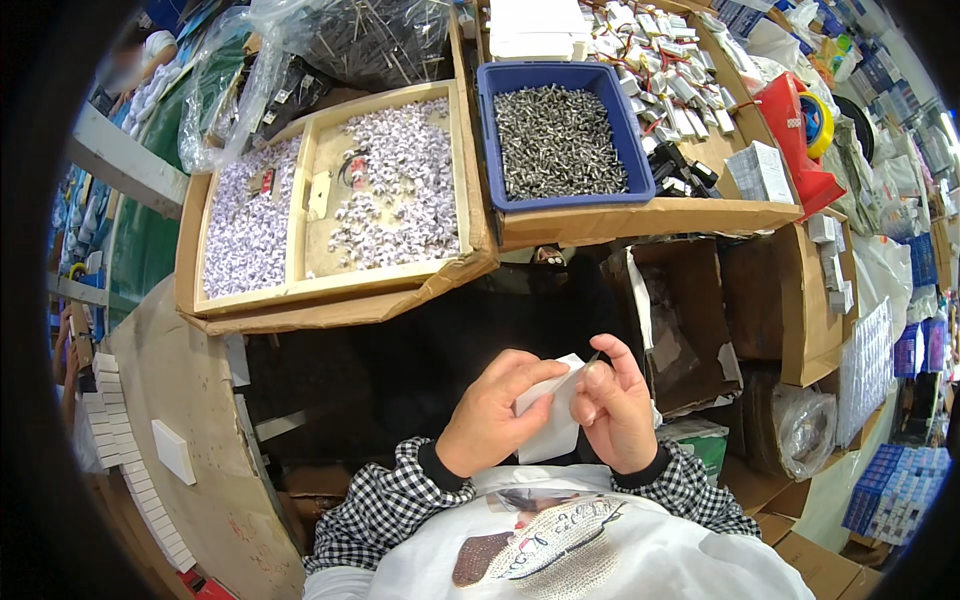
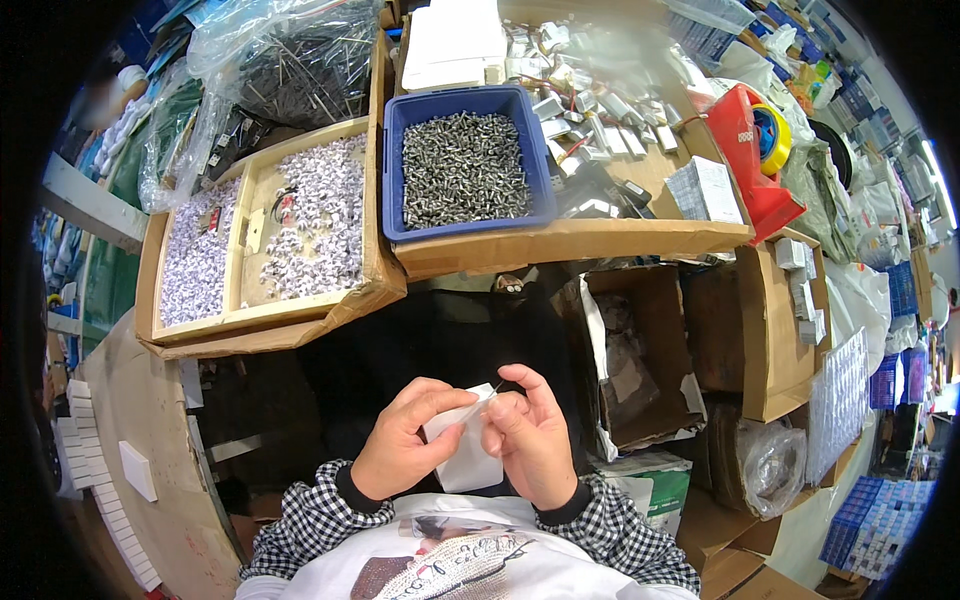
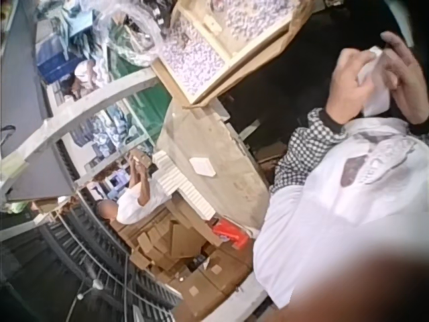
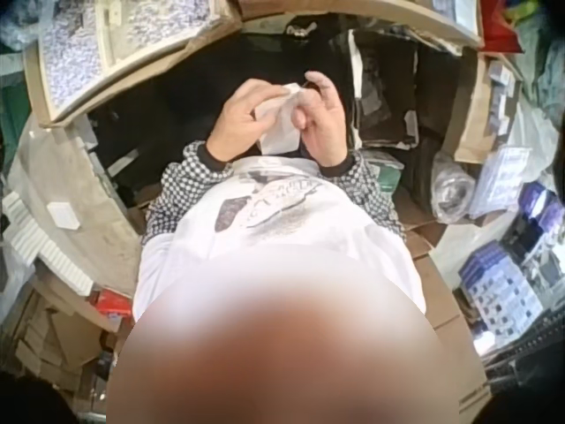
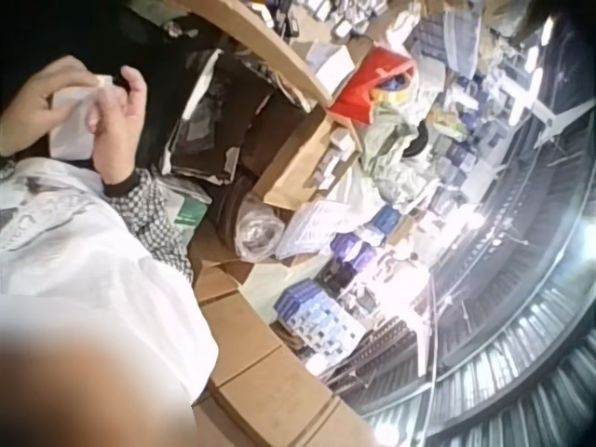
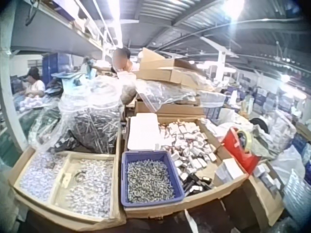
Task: The person repeatedly picks small electronic components from trays, places them into white paper packets, folds the packets closed, and seals them with tape. The person then places the sealed packets into a cardboard box. Other workers are visible in the background performing similar tasks.
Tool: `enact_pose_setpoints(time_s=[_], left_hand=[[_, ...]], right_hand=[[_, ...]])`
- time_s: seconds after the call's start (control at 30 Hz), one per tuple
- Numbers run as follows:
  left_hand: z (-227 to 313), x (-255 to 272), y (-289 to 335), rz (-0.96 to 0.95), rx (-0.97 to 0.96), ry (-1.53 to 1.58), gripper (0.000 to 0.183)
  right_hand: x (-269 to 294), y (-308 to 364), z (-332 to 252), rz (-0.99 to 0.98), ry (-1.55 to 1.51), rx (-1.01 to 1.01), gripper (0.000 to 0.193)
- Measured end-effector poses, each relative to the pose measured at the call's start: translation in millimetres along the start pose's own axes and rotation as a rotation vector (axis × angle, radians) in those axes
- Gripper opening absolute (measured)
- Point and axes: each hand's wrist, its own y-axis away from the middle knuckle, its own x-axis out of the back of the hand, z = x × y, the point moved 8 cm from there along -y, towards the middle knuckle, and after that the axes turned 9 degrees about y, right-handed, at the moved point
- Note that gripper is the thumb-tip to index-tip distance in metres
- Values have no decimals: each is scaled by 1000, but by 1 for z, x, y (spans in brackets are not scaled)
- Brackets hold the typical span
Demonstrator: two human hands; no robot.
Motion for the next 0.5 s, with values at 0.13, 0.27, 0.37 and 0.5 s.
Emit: enact_pose_setpoints(time_s=[0.13,0.27,0.37,0.5], left_hand=[[8,0,5,70,-59,-77,38],[10,1,9,142,-67,-120,35],[9,1,11,166,-54,-154,35],[7,2,13,207,-24,-113,40]], right_hand=[[-2,1,-1,23,118,-22,37],[-5,0,-2,26,116,-17,37],[-7,0,-2,36,128,-23,38],[-10,-1,-3,37,154,-27,38]])
